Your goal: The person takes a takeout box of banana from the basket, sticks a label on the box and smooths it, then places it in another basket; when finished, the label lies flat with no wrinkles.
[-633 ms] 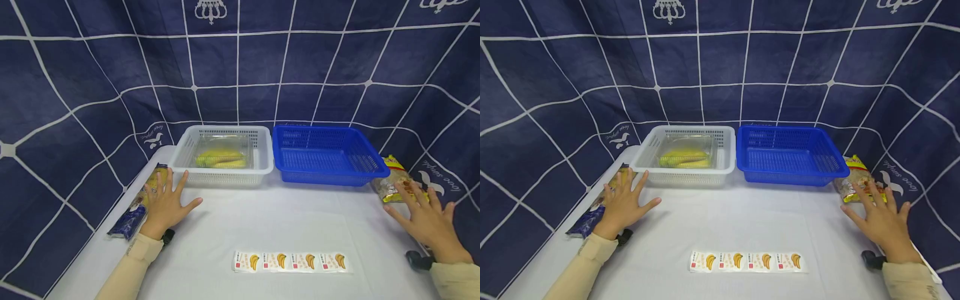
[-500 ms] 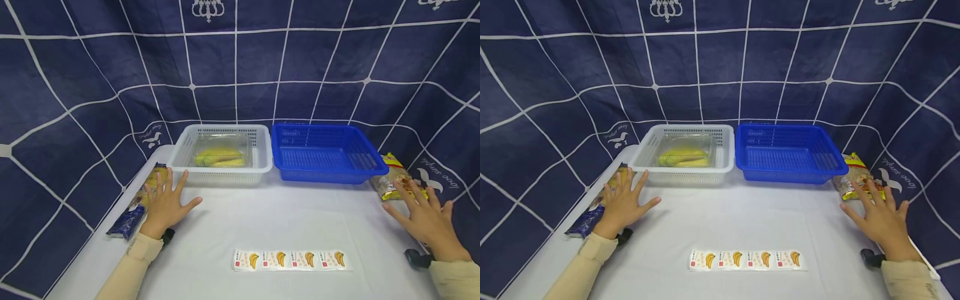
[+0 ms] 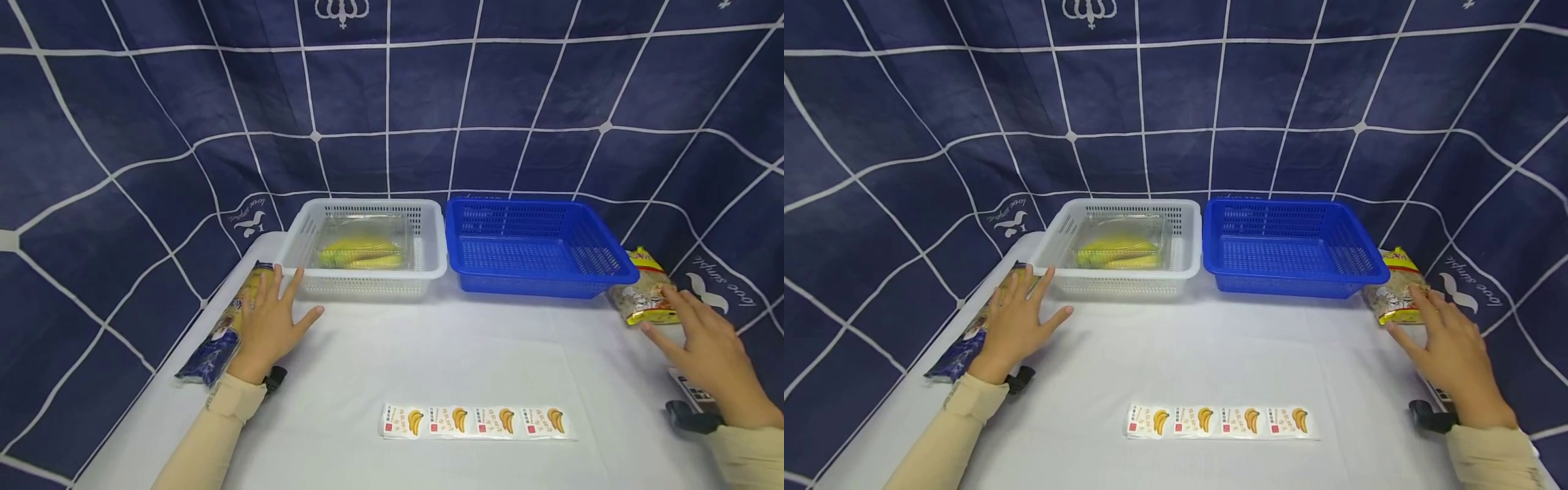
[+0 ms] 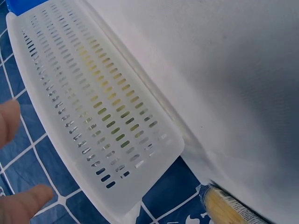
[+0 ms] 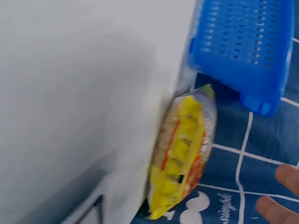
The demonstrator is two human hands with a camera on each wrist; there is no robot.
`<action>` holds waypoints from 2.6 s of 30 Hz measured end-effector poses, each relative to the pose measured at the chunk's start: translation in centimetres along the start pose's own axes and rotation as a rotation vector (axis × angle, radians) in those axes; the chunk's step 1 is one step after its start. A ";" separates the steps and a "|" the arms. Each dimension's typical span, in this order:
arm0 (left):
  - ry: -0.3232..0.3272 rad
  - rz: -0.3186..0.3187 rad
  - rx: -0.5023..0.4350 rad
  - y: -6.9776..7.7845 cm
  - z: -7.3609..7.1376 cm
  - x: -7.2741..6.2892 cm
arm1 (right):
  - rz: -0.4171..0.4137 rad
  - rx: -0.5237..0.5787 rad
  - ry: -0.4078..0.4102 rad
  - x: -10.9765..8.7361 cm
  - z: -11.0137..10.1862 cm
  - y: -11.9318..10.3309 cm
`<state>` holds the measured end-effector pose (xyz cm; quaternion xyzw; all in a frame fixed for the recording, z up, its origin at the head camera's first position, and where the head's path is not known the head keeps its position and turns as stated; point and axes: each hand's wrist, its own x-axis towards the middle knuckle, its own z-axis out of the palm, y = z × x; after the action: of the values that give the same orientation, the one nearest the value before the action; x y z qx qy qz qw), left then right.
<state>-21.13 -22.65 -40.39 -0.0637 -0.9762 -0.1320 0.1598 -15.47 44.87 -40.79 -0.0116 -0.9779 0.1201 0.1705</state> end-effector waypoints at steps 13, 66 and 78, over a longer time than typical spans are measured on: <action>0.070 -0.053 -0.442 0.2 0.1 0.8 | -0.027 0.260 -0.069 2.8 -2.0 -1.2; -0.080 -0.335 -1.072 0.1 4.5 7.3 | -0.075 1.206 -0.520 11.9 -1.5 -5.6; -0.068 -0.323 -1.079 0.4 4.8 7.6 | -0.056 1.185 -0.547 13.8 -1.0 -8.4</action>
<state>-29.62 -20.31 -42.16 0.0096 -0.7724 -0.6330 0.0510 -27.95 37.87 -33.28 0.1407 -0.7541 0.6330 -0.1041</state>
